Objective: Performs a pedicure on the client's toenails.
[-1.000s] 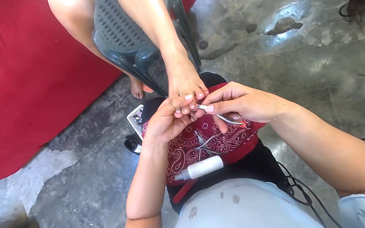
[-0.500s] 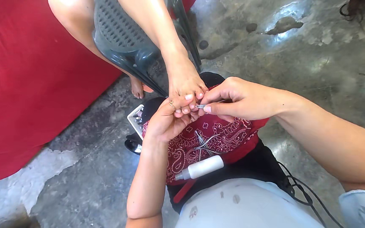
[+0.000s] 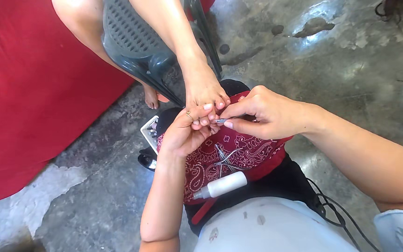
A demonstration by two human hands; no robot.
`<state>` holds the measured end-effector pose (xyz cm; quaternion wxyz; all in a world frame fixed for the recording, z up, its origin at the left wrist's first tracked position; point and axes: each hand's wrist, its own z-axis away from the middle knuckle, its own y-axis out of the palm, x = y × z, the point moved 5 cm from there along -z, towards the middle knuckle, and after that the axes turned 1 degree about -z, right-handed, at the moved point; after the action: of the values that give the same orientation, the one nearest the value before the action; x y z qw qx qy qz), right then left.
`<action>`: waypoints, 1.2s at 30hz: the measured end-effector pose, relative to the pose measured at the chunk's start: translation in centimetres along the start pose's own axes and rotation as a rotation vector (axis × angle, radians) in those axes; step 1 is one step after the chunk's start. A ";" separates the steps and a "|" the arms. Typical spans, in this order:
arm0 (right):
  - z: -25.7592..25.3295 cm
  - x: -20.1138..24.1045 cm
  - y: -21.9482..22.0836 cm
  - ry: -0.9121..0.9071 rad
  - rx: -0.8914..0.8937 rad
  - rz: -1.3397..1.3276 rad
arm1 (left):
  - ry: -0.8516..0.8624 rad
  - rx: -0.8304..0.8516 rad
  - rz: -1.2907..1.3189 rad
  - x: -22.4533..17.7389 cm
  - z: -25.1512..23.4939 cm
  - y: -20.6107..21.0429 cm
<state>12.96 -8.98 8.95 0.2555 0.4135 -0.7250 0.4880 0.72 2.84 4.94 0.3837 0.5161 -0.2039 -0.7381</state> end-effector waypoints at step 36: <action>-0.2 0.5 0.2 -0.051 -0.003 0.080 | -0.008 -0.022 -0.011 -0.1 0.0 0.2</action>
<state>12.54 -8.95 9.27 0.2177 0.3960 -0.7479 0.4862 0.75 2.82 5.13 0.3846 0.5099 -0.1944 -0.7446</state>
